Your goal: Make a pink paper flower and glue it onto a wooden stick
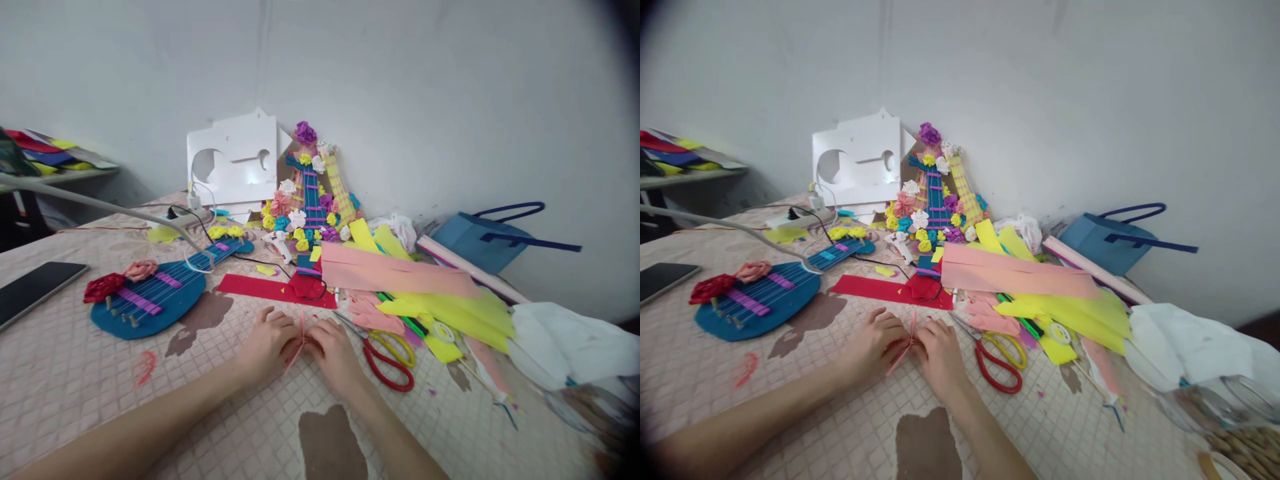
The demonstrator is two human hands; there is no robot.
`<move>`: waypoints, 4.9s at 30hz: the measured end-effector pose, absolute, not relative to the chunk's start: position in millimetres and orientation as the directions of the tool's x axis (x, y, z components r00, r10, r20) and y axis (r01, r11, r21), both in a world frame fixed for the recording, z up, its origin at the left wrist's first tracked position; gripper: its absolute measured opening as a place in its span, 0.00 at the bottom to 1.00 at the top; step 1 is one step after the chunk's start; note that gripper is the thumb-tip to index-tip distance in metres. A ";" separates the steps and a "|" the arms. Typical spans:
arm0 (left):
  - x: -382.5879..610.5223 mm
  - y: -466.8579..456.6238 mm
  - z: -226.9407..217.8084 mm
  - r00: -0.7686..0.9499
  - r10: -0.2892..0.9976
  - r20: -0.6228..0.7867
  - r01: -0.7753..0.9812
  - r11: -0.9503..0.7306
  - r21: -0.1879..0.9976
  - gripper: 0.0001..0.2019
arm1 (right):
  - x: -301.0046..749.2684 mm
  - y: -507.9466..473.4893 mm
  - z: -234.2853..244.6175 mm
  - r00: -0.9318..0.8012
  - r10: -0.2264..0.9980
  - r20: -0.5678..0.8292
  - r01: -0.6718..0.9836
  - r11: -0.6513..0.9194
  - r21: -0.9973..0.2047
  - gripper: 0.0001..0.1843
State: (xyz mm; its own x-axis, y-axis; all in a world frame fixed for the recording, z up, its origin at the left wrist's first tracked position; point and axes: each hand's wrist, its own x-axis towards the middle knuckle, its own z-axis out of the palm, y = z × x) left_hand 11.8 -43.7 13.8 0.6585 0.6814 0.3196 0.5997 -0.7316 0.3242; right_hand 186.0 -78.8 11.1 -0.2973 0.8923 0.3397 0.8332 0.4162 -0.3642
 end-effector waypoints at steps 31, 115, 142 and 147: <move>12.0 -43.0 9.2 0.663 0.681 0.310 0.558 -0.726 0.401 0.05 | 192.1 -77.3 6.0 -0.364 0.879 0.307 0.817 0.460 -0.347 0.05; 6.9 -35.6 10.1 0.679 0.688 0.257 0.600 -0.721 0.346 0.03 | 191.1 -72.2 3.2 -0.367 0.865 0.341 0.794 0.483 -0.369 0.02; 8.8 -35.1 11.2 0.671 0.658 0.342 0.554 -0.751 0.358 0.06 | 187.2 -71.8 6.5 -0.372 0.851 0.370 0.790 0.500 -0.356 0.05; 5.9 -34.1 9.2 0.662 0.682 0.310 0.559 -0.725 0.401 0.04 | 192.2 -72.6 7.9 -0.386 0.852 0.353 0.744 0.514 -0.426 0.04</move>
